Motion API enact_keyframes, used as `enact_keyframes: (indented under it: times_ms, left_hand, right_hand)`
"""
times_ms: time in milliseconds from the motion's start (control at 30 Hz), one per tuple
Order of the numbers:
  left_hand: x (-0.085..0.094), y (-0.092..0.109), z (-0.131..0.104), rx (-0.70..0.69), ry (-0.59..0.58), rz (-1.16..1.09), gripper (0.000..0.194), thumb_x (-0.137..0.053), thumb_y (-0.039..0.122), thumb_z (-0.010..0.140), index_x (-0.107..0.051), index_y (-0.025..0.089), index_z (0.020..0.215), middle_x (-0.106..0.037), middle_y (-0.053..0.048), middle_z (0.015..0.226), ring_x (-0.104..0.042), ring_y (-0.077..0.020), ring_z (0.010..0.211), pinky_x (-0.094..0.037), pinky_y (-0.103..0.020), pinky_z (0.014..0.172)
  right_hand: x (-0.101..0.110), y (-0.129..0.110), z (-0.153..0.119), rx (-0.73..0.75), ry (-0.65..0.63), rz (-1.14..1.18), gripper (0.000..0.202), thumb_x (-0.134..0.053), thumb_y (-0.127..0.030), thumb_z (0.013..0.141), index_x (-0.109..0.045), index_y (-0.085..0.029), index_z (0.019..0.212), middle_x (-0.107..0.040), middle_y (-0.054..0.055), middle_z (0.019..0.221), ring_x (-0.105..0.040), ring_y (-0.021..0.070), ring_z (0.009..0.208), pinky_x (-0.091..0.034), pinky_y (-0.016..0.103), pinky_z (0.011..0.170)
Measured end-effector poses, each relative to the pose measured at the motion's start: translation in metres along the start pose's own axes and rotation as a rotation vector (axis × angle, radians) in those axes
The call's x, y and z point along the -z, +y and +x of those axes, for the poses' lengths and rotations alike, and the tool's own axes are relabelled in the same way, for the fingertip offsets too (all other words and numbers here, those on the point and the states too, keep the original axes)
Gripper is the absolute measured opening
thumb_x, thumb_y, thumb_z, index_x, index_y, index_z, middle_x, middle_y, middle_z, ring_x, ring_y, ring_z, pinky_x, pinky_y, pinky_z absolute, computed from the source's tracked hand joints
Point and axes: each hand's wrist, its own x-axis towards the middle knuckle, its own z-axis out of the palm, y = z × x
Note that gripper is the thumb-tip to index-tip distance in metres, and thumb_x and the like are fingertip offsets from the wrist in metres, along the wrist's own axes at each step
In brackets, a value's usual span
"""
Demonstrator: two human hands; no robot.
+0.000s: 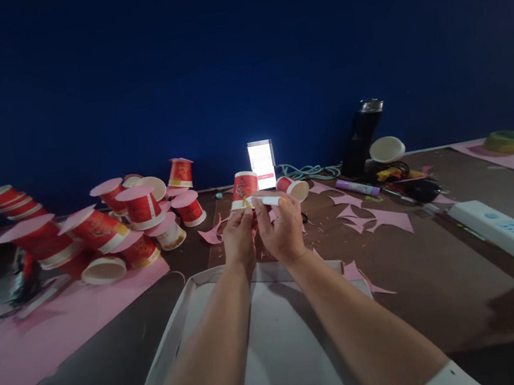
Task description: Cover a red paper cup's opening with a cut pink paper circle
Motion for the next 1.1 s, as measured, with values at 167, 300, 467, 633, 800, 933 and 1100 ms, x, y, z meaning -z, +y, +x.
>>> enact_keyframes:
  times_ms: [167,300,467,633,800,933,1100]
  left_hand:
    - [-0.0008,0.0012,-0.0009,-0.022,-0.009,0.018,0.011,-0.065,0.026,0.071,-0.065,0.017,0.066,-0.062,0.0,0.066,-0.06,-0.0121,0.066,-0.048,-0.028,0.073]
    - [-0.0009,0.0014,-0.0009,0.0,0.006,0.011,0.012,-0.064,0.028,0.071,-0.065,0.016,0.068,-0.063,-0.001,0.068,-0.059,-0.0118,0.065,-0.048,-0.029,0.074]
    - [0.0001,0.0013,-0.0003,-0.003,0.003,0.01,0.011,-0.065,0.027,0.07,-0.066,0.016,0.07,-0.063,-0.001,0.068,-0.06,-0.0121,0.067,-0.048,-0.03,0.076]
    - [-0.0001,0.0014,-0.0006,-0.011,-0.007,0.018,0.011,-0.066,0.027,0.07,-0.066,0.015,0.07,-0.063,-0.001,0.068,-0.059,-0.012,0.066,-0.048,-0.03,0.076]
    - [-0.0015,0.001,-0.0001,0.008,0.019,-0.007,0.013,-0.066,0.027,0.069,-0.065,0.014,0.067,-0.063,0.0,0.066,-0.059,-0.0109,0.064,-0.048,-0.029,0.074]
    - [-0.0008,-0.0016,0.0019,0.005,0.022,-0.005,0.012,-0.065,0.027,0.07,-0.066,0.015,0.068,-0.064,-0.001,0.066,-0.06,-0.0112,0.064,-0.048,-0.03,0.074]
    - [-0.0009,-0.0012,0.0026,0.004,0.022,-0.085,0.009,-0.066,0.024,0.07,-0.064,0.015,0.066,-0.062,0.0,0.064,-0.06,-0.0104,0.064,-0.048,-0.03,0.078]
  right_hand:
    - [-0.001,0.0013,-0.0008,-0.012,0.008,-0.008,0.022,-0.049,-0.034,0.089,-0.067,-0.02,0.09,-0.07,0.006,0.084,-0.063,0.0195,0.078,-0.047,0.036,0.078]
    - [-0.0004,0.0008,-0.0004,-0.004,0.019,-0.024,0.023,-0.048,-0.033,0.089,-0.066,-0.02,0.089,-0.07,0.007,0.085,-0.062,0.0198,0.078,-0.046,0.036,0.077]
    - [0.0006,-0.0008,0.0002,-0.017,0.012,-0.014,0.024,-0.047,-0.034,0.09,-0.066,-0.019,0.088,-0.069,0.007,0.081,-0.062,0.0194,0.076,-0.046,0.035,0.076]
    - [-0.0001,0.0009,0.0,-0.006,0.012,-0.016,0.024,-0.048,-0.034,0.09,-0.066,-0.018,0.085,-0.069,0.006,0.079,-0.061,0.0188,0.074,-0.046,0.035,0.075]
    - [-0.0002,0.0022,-0.0001,0.0,0.03,-0.033,0.025,-0.047,-0.034,0.09,-0.067,-0.018,0.092,-0.07,0.008,0.089,-0.062,0.0194,0.081,-0.046,0.035,0.079]
    - [-0.0005,0.0033,0.001,-0.004,0.026,-0.008,0.024,-0.048,-0.032,0.09,-0.067,-0.019,0.097,-0.069,0.009,0.096,-0.062,0.0197,0.087,-0.046,0.035,0.081]
    - [-0.0009,0.0047,0.003,-0.007,0.057,-0.011,0.024,-0.048,-0.032,0.09,-0.067,-0.019,0.093,-0.069,0.009,0.091,-0.062,0.0202,0.086,-0.047,0.036,0.079]
